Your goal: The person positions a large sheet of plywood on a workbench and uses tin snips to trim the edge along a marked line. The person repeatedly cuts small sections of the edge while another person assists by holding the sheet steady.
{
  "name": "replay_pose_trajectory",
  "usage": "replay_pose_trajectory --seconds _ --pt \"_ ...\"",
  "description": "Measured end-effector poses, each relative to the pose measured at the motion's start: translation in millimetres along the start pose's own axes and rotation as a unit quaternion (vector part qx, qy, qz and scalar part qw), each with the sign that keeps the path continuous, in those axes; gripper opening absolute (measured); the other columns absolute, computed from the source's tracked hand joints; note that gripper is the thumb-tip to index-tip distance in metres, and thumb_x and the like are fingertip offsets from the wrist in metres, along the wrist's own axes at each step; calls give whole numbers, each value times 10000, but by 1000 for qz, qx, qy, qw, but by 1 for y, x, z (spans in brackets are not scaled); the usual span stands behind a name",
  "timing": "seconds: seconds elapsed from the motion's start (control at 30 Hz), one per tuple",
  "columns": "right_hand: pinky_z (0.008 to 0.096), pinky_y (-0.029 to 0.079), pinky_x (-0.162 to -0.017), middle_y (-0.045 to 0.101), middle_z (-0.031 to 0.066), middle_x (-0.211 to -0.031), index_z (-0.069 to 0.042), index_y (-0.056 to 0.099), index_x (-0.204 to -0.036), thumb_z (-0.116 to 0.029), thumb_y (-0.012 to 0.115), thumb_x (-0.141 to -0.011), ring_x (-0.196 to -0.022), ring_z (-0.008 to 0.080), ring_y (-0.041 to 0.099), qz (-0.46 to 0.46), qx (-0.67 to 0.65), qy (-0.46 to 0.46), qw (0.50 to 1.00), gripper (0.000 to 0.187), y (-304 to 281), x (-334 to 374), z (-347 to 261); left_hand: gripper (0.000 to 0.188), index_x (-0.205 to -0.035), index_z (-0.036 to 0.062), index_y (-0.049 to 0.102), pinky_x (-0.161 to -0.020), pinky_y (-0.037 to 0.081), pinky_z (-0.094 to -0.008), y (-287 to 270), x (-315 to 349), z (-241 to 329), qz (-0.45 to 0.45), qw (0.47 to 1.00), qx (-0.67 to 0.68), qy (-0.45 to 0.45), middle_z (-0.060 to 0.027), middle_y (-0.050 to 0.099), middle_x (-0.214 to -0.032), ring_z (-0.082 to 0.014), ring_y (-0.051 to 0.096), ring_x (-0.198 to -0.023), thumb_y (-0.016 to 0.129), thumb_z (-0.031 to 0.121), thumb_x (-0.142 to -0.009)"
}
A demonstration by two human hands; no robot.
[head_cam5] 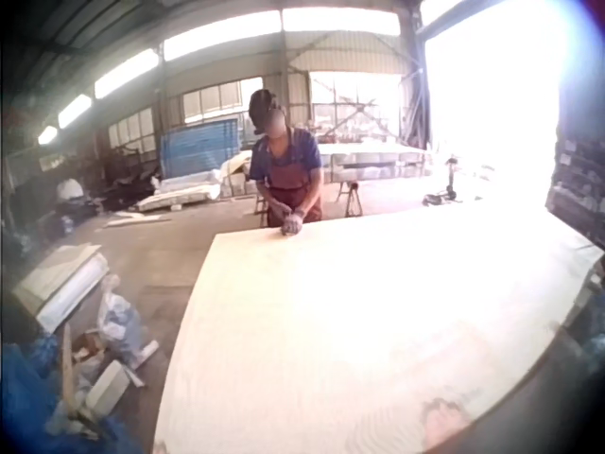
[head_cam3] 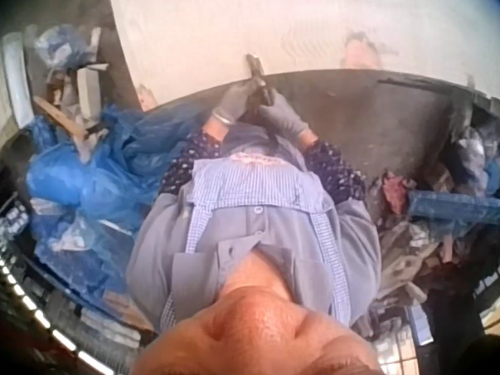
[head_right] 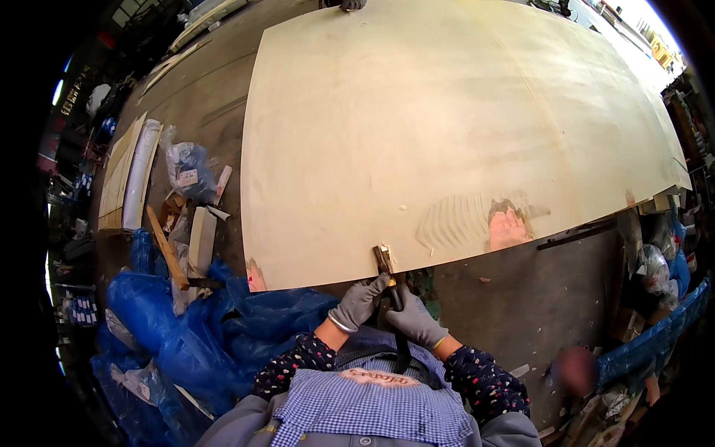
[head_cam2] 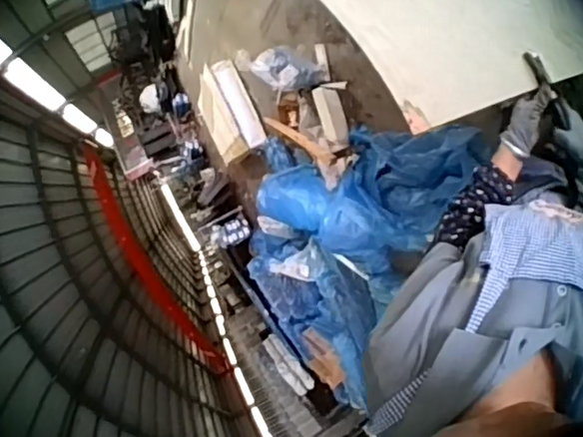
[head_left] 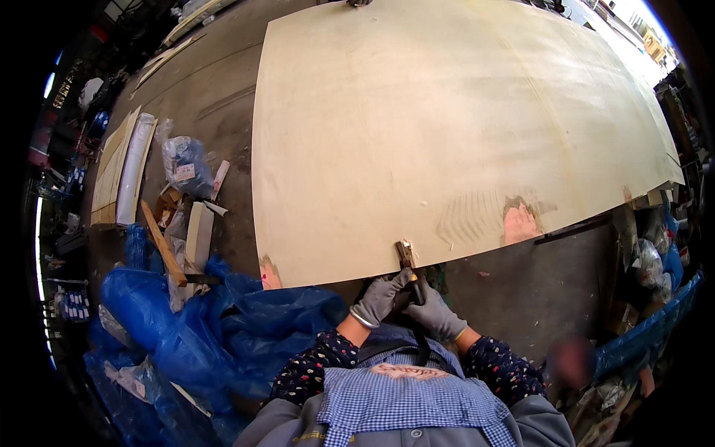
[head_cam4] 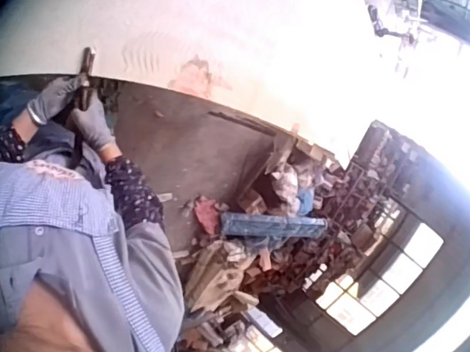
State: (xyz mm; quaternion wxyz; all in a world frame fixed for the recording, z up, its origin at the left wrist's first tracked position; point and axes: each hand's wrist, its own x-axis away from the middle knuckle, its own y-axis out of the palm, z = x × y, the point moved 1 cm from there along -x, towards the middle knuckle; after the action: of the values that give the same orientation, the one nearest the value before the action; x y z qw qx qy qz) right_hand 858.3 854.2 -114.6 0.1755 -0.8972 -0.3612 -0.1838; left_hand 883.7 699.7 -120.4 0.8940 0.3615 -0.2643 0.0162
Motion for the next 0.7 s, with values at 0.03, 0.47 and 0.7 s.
replay_pose_trajectory --seconds 0.03,0.47,0.7 --pt "412 476 -797 600 260 -941 15 381 -1314 -227 613 -746 -894 383 605 -16 19 10 1000 659 -6 -4 -5 333 -1146 63 621 -821 474 -247 -5 -4 -8 20 999 -19 19 2 640 -999 -94 588 -911 599 331 -950" --pt "492 461 -878 626 184 -1126 -71 618 -1157 -347 662 -720 -1049 384 580 99 265 -306 909 518 -63 -69 49 490 -1349 55 463 -1011 450 -379 -36 9 -6 81 996 -48 8 -59 568 -1261 -192 560 -1135 598 303 -949" --pt "483 469 -867 621 182 -1121 -95 600 -1176 -305 675 -716 -1030 388 581 138 338 -229 902 512 -60 -47 26 459 -1300 85 493 -963 490 -391 -6 10 18 102 991 46 79 -72 582 -1234 -219 585 -1107 614 330 -931"
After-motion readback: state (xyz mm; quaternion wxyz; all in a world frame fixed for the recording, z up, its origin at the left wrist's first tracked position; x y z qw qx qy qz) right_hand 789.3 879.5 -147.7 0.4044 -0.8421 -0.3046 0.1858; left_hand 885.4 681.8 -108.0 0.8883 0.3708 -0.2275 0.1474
